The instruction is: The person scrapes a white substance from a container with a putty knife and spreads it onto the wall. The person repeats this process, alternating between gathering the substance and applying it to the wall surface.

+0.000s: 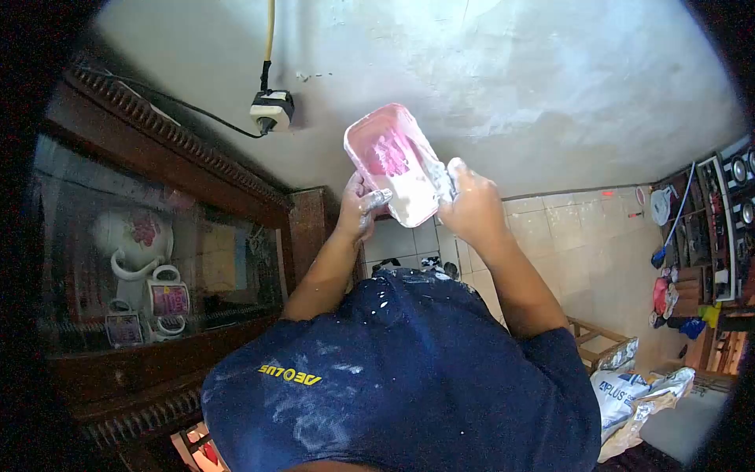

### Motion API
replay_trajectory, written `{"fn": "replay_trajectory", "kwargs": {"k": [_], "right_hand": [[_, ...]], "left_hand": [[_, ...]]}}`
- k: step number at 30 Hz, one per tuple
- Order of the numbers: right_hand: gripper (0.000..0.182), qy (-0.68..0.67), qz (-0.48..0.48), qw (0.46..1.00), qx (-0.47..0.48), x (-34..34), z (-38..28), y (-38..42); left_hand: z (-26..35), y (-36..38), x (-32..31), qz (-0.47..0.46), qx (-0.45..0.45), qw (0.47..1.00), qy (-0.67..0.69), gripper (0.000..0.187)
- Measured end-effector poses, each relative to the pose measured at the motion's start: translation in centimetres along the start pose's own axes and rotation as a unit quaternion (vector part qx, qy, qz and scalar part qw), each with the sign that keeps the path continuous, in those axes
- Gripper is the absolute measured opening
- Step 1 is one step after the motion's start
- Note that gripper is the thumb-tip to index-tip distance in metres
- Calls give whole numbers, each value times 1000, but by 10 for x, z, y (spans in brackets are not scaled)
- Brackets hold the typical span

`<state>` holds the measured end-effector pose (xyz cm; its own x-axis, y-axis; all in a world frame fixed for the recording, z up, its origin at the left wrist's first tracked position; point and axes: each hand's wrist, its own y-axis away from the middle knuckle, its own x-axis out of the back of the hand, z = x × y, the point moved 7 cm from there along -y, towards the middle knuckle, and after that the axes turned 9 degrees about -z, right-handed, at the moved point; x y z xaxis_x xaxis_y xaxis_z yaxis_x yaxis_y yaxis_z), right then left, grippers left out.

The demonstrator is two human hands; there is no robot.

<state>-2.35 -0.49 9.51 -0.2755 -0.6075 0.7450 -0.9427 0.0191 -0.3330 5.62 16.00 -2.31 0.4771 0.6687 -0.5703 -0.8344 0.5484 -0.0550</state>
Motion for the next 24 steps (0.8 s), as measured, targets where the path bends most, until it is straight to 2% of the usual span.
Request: {"fn": "replay_trajectory", "kwargs": {"k": [3, 5, 7, 9, 11, 13, 15, 17, 19, 21, 22, 23, 24], "right_hand": [[23, 5, -46, 999, 20, -9, 6, 5], [28, -94, 9, 995, -33, -1, 19, 7], [30, -66, 22, 997, -46, 8, 12, 6], [25, 44, 34, 997, -47, 10, 8, 8], [23, -8, -2, 997, -74, 4, 12, 8], [23, -119, -40, 991, -43, -2, 11, 7], [22, -118, -25, 989, -82, 3, 15, 10], [23, -48, 19, 994, -101, 11, 21, 13], [23, -60, 29, 992, -104, 11, 15, 14], [23, -97, -30, 986, -131, -2, 19, 15], [22, -135, -26, 987, -83, -7, 17, 17], [22, -135, -25, 987, -83, -12, 22, 18], [21, -184, -25, 976, -116, -18, 35, 20]], "left_hand": [[-9, -1, 3, 3, 5, 1000, -20, 57], [-11, 1, 1, 8, 11, 1000, -1, 57], [-11, 1, 0, 8, 5, 1000, -2, 56], [-13, 2, -2, 8, 1, 1000, -3, 56], [-14, 1, -4, 13, -1, 999, -31, 56], [-13, 2, -7, 17, -1, 999, -28, 55], [-15, 4, -6, 22, 4, 1000, -22, 55], [-17, 1, -4, 32, -15, 999, -22, 55], [-13, 1, -5, 31, -42, 998, -32, 58], [-14, 0, -5, 33, -46, 997, -47, 58], [-18, 1, -3, 45, -44, 997, -49, 57], [-20, 2, -1, 58, -42, 996, -51, 56], [-22, 3, 2, 76, -31, 995, -60, 55]]}}
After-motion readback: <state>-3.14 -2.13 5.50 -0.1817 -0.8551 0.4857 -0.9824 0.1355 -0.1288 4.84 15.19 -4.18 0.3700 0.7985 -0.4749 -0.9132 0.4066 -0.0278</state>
